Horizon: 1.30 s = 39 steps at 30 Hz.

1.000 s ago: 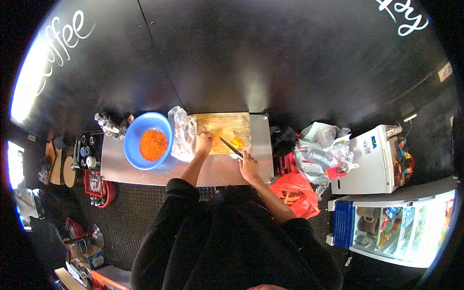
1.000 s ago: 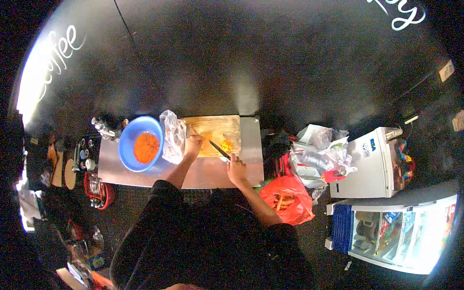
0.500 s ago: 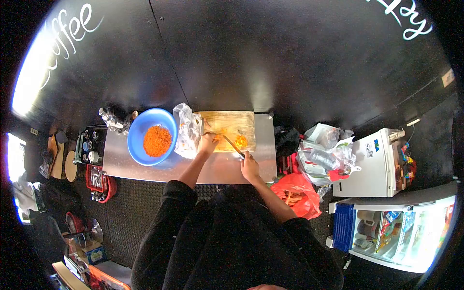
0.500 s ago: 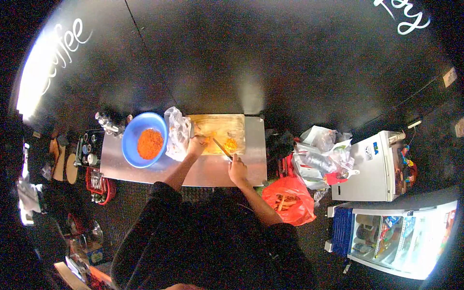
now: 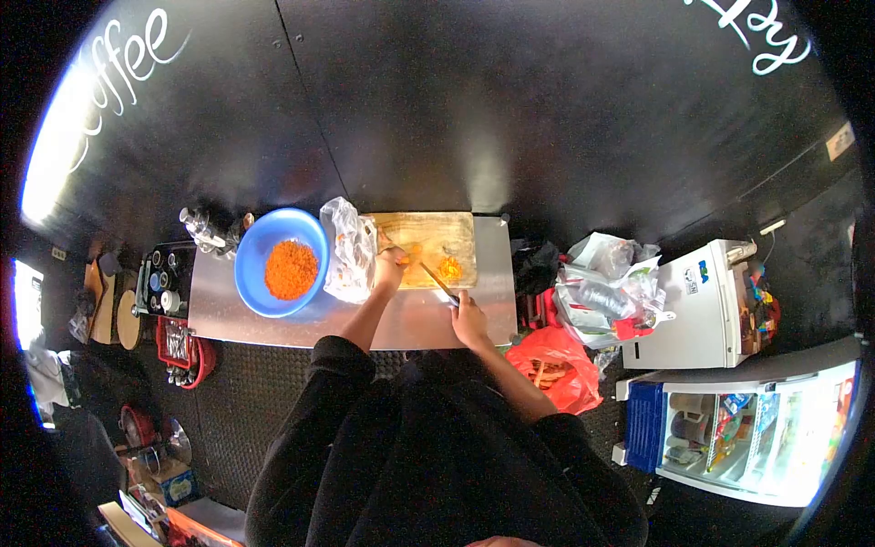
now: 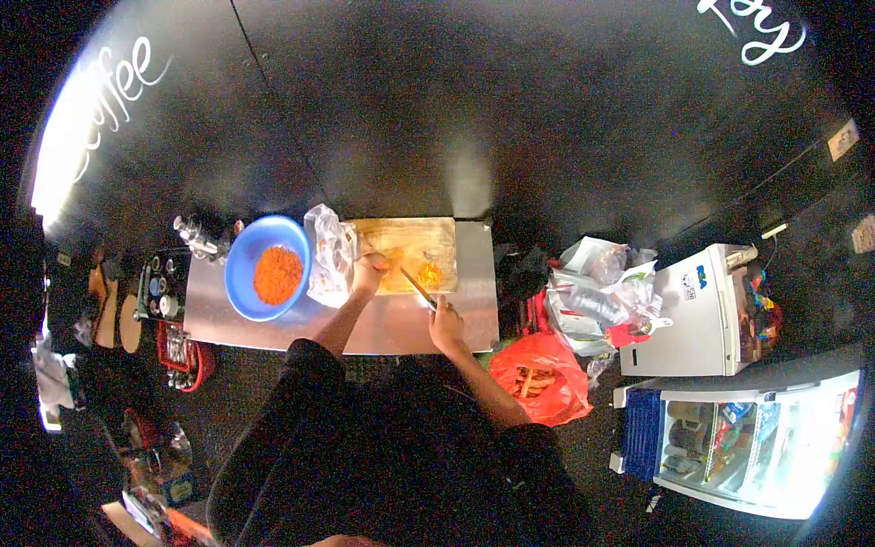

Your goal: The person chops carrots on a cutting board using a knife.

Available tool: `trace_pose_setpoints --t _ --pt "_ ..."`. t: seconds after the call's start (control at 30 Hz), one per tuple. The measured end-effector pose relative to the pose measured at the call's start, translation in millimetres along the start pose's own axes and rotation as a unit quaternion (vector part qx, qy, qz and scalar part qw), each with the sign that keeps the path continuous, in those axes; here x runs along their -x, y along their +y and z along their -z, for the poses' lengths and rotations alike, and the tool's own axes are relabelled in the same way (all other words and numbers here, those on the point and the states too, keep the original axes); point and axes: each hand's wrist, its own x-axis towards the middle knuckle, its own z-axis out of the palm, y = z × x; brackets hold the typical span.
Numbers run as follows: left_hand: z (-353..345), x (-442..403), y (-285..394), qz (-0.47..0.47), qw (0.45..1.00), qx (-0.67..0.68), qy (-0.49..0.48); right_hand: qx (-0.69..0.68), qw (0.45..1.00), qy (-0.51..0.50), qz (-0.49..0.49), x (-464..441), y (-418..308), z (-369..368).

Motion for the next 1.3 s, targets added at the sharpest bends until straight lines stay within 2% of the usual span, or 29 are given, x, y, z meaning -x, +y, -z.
trace_pose_setpoints --t 0.07,0.17,0.23,0.37,0.43,0.57,0.63,0.67,0.73,0.8,0.87,0.9,0.97,1.03,1.17,1.23,1.3 --pt "-3.9 -2.6 -10.3 0.001 0.999 0.054 0.004 0.002 1.000 -0.002 0.000 0.0 -0.5 0.4" --pt "-3.4 -7.6 -11.9 0.021 0.999 0.017 -0.036 -0.006 1.000 -0.006 -0.003 -1.0 -2.1 2.3" --pt "-3.7 -10.6 -15.5 -0.039 0.996 -0.053 -0.056 -0.002 1.000 -0.003 -0.001 -3.2 -3.0 1.8" --pt "3.4 -6.1 -7.8 -0.018 0.997 -0.054 -0.048 -0.006 1.000 -0.018 -0.018 -5.9 -5.8 2.1" --pt "7.2 -0.4 -2.1 0.025 0.998 0.052 0.002 -0.035 0.999 -0.017 -0.021 -6.5 -5.7 0.5" --pt "2.2 6.3 12.4 -0.023 0.999 0.043 0.024 -0.047 0.999 -0.010 -0.018 -6.9 -5.5 -6.8" --pt "-15.7 4.9 3.6 -0.004 0.993 0.116 0.009 -0.050 0.999 -0.013 -0.003 -7.0 -3.7 -9.7" --pt "-22.1 7.3 5.6 -0.003 0.993 0.116 0.009 -0.051 0.999 -0.013 -0.003 -7.6 -2.7 -10.2" --pt "-28.5 14.7 17.5 -0.069 0.996 0.022 0.058 -0.071 0.997 0.007 -0.007 -10.6 -0.3 -11.1" --pt "-34.6 18.7 18.5 -0.084 0.995 0.007 0.059 -0.065 0.998 0.019 -0.003 -16.3 3.3 -13.1" --pt "-43.7 24.2 19.8 0.002 0.998 0.061 0.028 -0.059 0.998 0.033 -0.001 -20.5 8.1 -15.3" --pt "-49.4 25.0 16.8 0.001 0.998 0.062 0.027 -0.066 0.997 0.033 0.019 -21.9 8.4 -13.8" --pt "-60.2 25.5 10.8 0.045 0.979 0.195 0.028 -0.073 0.996 0.034 0.038 -23.5 8.1 -11.5" --pt "-62.9 25.4 9.6 0.043 0.986 0.159 0.021 -0.033 0.999 -0.025 0.007 -24.5 7.7 -13.9" --pt "-68.6 26.1 3.7 0.067 0.991 0.117 0.019 -0.011 1.000 -0.018 0.013 -22.9 -0.1 -11.8" --pt "-60.8 29.9 19.9 0.070 0.992 0.103 0.029 0.030 0.998 -0.051 0.020 -24.9 -5.9 -6.2" --pt "-54.5 32.1 29.8 0.073 0.993 0.088 0.042 0.052 0.997 -0.044 0.032 -26.5 -8.0 -5.1"
